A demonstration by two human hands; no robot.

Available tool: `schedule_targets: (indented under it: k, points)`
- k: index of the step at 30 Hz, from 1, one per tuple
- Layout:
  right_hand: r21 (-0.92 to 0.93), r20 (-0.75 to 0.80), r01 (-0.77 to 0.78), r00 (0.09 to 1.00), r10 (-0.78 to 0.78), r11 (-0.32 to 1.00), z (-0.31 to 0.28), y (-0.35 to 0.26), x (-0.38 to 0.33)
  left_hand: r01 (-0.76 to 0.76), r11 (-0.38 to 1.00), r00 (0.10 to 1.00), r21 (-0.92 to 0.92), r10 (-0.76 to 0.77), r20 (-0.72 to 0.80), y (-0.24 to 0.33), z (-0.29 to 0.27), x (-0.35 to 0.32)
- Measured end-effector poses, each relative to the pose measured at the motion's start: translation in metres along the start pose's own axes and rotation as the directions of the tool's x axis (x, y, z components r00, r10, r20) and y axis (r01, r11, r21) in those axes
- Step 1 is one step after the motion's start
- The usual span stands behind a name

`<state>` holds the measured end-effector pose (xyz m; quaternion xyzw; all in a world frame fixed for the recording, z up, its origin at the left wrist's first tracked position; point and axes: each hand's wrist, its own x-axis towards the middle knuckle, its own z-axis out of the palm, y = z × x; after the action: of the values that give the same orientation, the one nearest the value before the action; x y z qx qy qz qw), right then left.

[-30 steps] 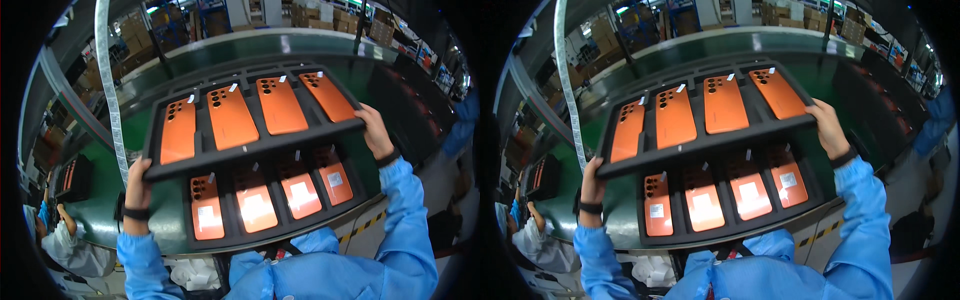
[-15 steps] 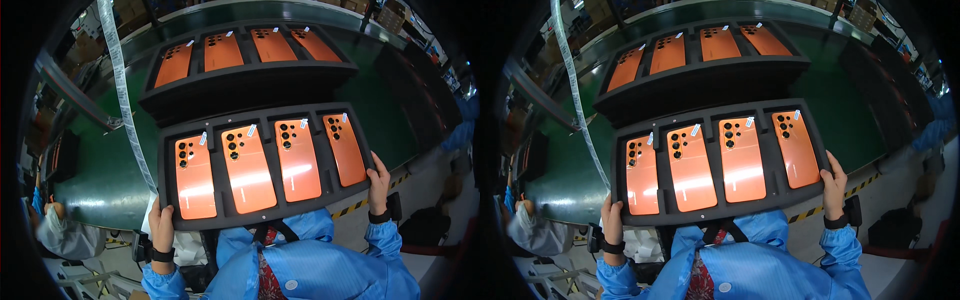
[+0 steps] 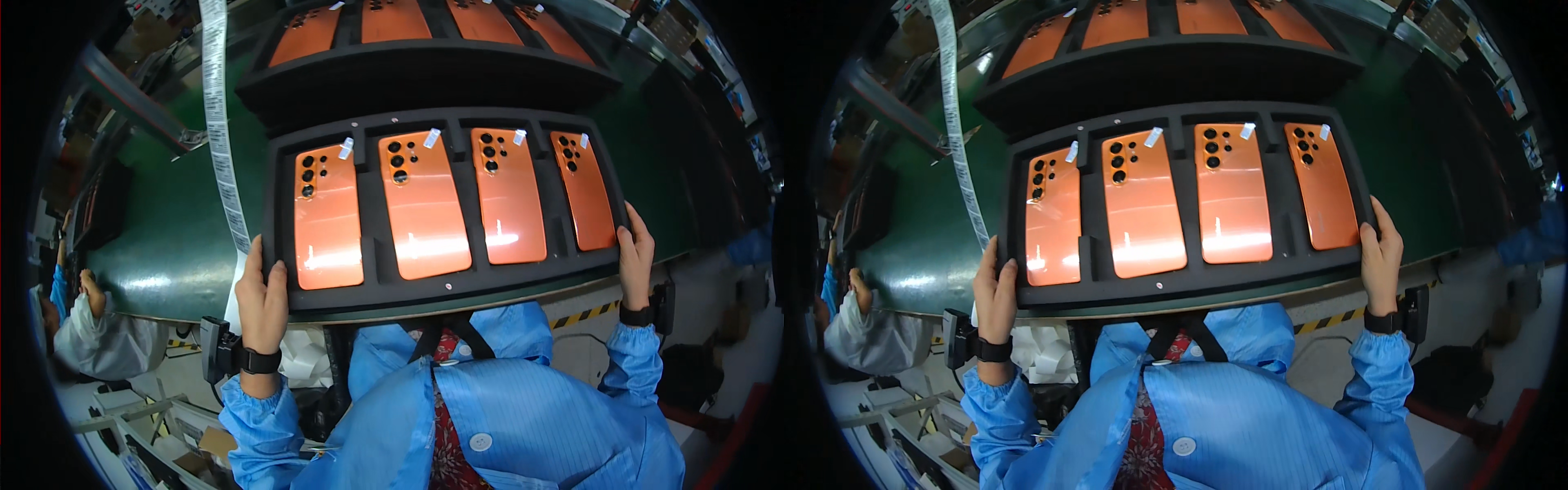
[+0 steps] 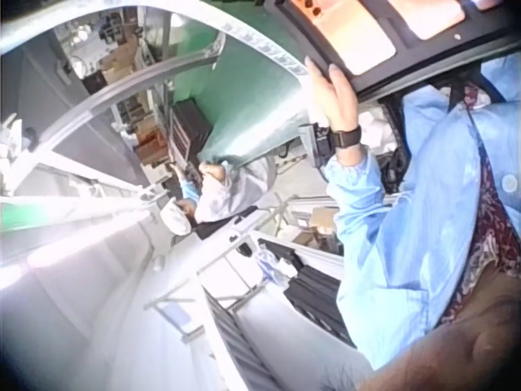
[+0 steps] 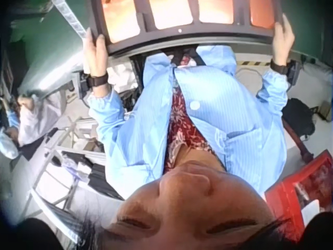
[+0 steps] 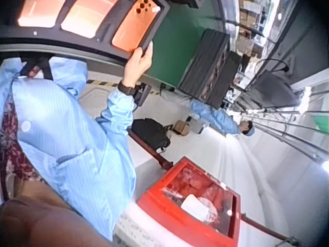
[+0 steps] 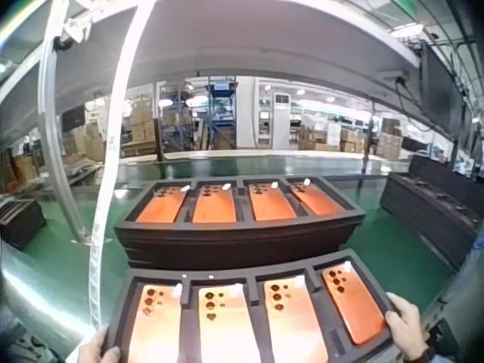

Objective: Applying identification stickers and protective film to the back of smartphones in a factory assembly line.

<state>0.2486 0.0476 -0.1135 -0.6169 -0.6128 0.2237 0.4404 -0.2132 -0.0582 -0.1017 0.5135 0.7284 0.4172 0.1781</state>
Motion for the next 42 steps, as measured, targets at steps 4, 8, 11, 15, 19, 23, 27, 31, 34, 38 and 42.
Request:
schedule_targets:
  k: [4, 8, 11, 15, 19, 23, 27, 31, 34, 38, 42]
  points:
    - [-0.125, -0.041, 0.071, 0.996, -0.077, 0.99, 0.004, 0.0, 0.006, 0.04, 0.994, 0.998, -0.1, -0.036, 0.044, -0.016, -0.001, 0.001]
    - [-0.16, -0.055, 0.033, 0.998, -0.042, 0.987, 0.009, -0.004, 0.008, -0.003, 0.983, 0.999, -0.181, 0.01, 0.039, -0.016, -0.001, 0.002]
    - [-0.211, -0.014, 0.07, 0.997, -0.074, 0.975, 0.007, -0.012, 0.005, 0.057, 0.965, 0.998, -0.257, -0.047, 0.043, -0.014, -0.006, -0.004]
    - [-0.122, 0.096, 0.064, 0.994, -0.053, 0.99, -0.004, -0.009, 0.001, 0.019, 0.989, 0.999, -0.144, -0.014, 0.037, -0.011, -0.015, -0.018]
    - [-0.24, 0.03, 0.296, 0.954, -0.298, 0.925, -0.031, -0.044, 0.034, -0.176, 0.984, 0.978, -0.039, 0.17, -0.124, 0.034, -0.036, 0.018]
    - [0.007, 0.074, 0.478, 0.876, -0.477, 0.878, -0.011, -0.133, 0.073, -0.126, 0.99, 0.98, -0.065, 0.114, -0.162, 0.031, -0.081, 0.075]
    - [0.319, 0.271, 0.527, 0.746, -0.609, 0.787, 0.068, -0.201, 0.075, 0.244, 0.946, 0.929, -0.215, -0.164, 0.331, -0.036, -0.1, 0.104]
    - [0.53, 0.335, 0.508, 0.61, -0.718, 0.679, 0.158, -0.231, 0.052, 0.496, 0.864, 0.688, -0.089, -0.328, 0.648, -0.054, -0.096, 0.099]
    - [0.553, 0.25, 0.705, 0.367, -0.896, 0.443, 0.204, -0.243, 0.024, 0.498, 0.826, 0.725, -0.262, -0.231, 0.649, -0.033, -0.091, 0.071]
    - [0.647, 0.285, 0.651, 0.277, -0.918, 0.398, 0.226, -0.256, -0.022, 0.46, 0.683, 0.848, -0.567, -0.15, 0.508, 0.025, -0.087, 0.022]
    - [0.676, 0.281, 0.614, 0.294, -0.913, 0.406, 0.231, -0.254, -0.039, 0.446, 0.647, 0.879, -0.619, -0.186, 0.438, 0.036, -0.08, -0.007]
